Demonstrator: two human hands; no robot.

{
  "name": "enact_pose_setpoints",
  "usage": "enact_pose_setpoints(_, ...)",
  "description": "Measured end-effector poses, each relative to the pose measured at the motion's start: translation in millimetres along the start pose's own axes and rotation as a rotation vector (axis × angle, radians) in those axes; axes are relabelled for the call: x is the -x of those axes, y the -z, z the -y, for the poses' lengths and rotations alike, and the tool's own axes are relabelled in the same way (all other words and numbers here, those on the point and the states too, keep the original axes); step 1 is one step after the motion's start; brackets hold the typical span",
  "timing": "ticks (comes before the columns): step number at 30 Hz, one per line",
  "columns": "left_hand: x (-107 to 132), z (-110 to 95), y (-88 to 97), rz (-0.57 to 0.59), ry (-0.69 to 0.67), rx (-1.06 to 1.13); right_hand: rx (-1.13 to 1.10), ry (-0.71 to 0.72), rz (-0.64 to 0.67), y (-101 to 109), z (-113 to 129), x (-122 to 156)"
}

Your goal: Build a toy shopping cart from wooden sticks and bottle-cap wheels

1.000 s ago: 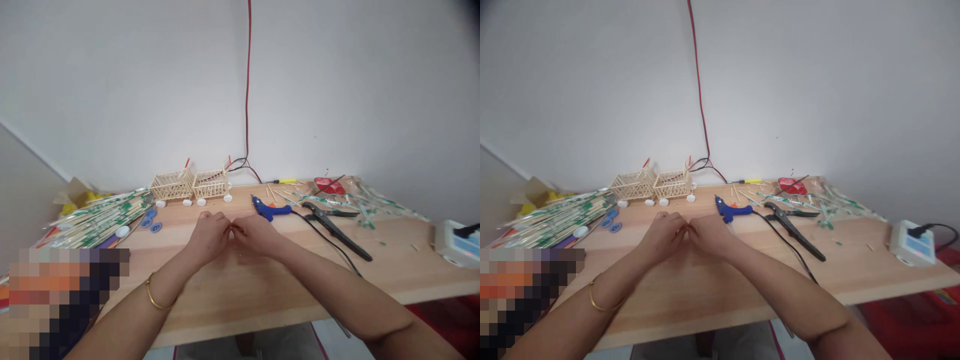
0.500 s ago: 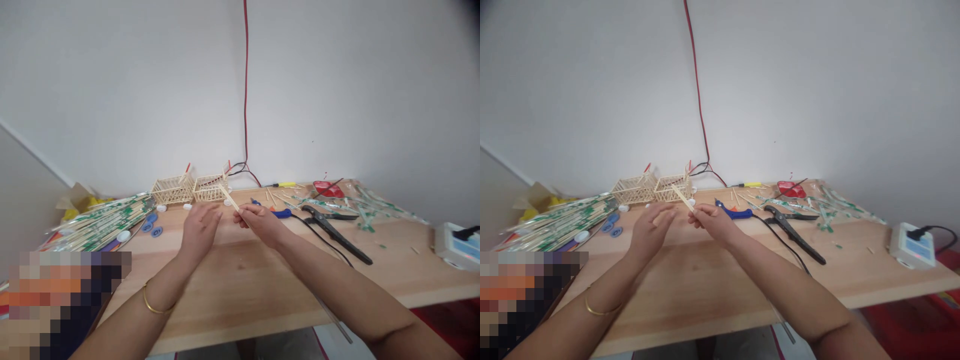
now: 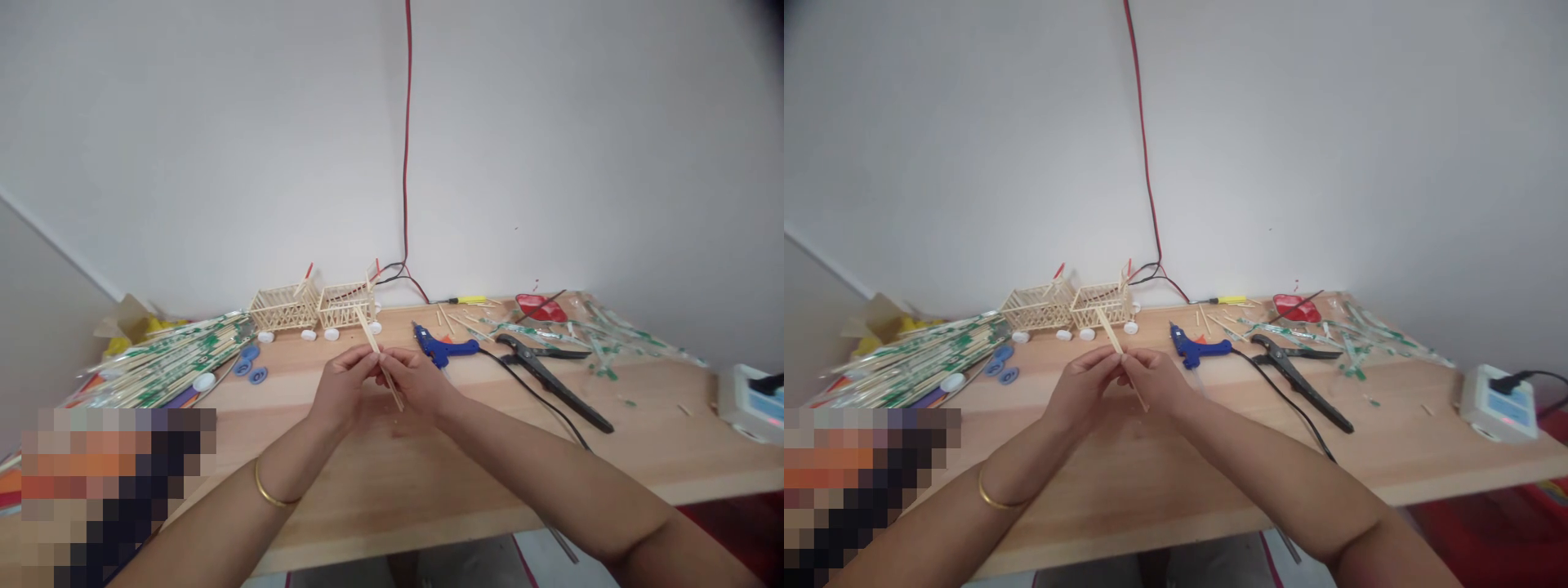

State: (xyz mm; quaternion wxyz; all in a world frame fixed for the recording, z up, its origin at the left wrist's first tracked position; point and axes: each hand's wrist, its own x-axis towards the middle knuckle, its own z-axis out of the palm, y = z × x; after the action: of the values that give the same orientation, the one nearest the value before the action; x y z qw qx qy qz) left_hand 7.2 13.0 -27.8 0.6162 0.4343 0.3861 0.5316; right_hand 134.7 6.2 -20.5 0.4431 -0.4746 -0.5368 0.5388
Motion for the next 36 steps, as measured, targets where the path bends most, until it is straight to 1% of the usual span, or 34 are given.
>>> enact_pose_setpoints(2, -1, 1, 0.7, 0.012, 0.014, 0.024, -0.111, -0.041, 0.025, -3, 1, 1)
enact_pose_setpoints(4, -1, 0, 2.3, 0.018, 0.007, -0.005, -0.195, -0.063, 0.03, -3, -2, 0)
enact_pose_setpoints(6, -1, -2, 4.4, 0.015, -0.025, -0.094, -0.179, -0.028, 0.02, -1, -5, -2)
enact_pose_setpoints(8, -1, -5, 6.5, 0.017, -0.093, -0.212, -0.071, 0.063, 0.013, 4, -7, -4)
enact_pose_setpoints(10, 1, -9, 7.5, 0.032, -0.191, -0.335, 0.097, 0.179, -0.016, 11, -3, -4)
enact_pose_setpoints(13, 5, -14, 6.5, 0.109, -0.33, -0.478, 0.382, 0.419, -0.049, 20, 10, 0)
enact_pose_setpoints(15, 8, -15, 4.8, 0.148, -0.38, -0.53, 0.506, 0.568, -0.029, 25, 19, 5)
enact_pose_setpoints(17, 10, -14, 3.6, 0.156, -0.374, -0.549, 0.567, 0.632, 0.0, 28, 26, 8)
enact_pose_setpoints(20, 9, -9, 4.0, 0.176, -0.29, -0.505, 0.599, 0.623, 0.005, 30, 30, 11)
enact_pose_setpoints(23, 6, -7, 6.5, 0.243, -0.207, -0.463, 0.63, 0.615, -0.01, 31, 31, 10)
enact_pose_setpoints(26, 2, -8, 9.6, 0.308, -0.174, -0.529, 0.665, 0.627, -0.024, 31, 31, 9)
enact_pose_setpoints(30, -3, -8, 15.1, 0.377, -0.161, -0.703, 0.687, 0.623, 0.003, 36, 30, 6)
enact_pose_setpoints(33, -8, -4, 21.2, 0.461, -0.052, -0.784, 0.616, 0.52, -0.019, 43, 29, 2)
enact_pose_setpoints(35, -13, -4, 26.0, 0.465, -0.004, -0.793, 0.497, 0.418, -0.083, 47, 26, -3)
enact_pose_setpoints(36, -16, -5, 28.7, 0.441, -0.002, -0.791, 0.419, 0.371, -0.126, 49, 23, -7)
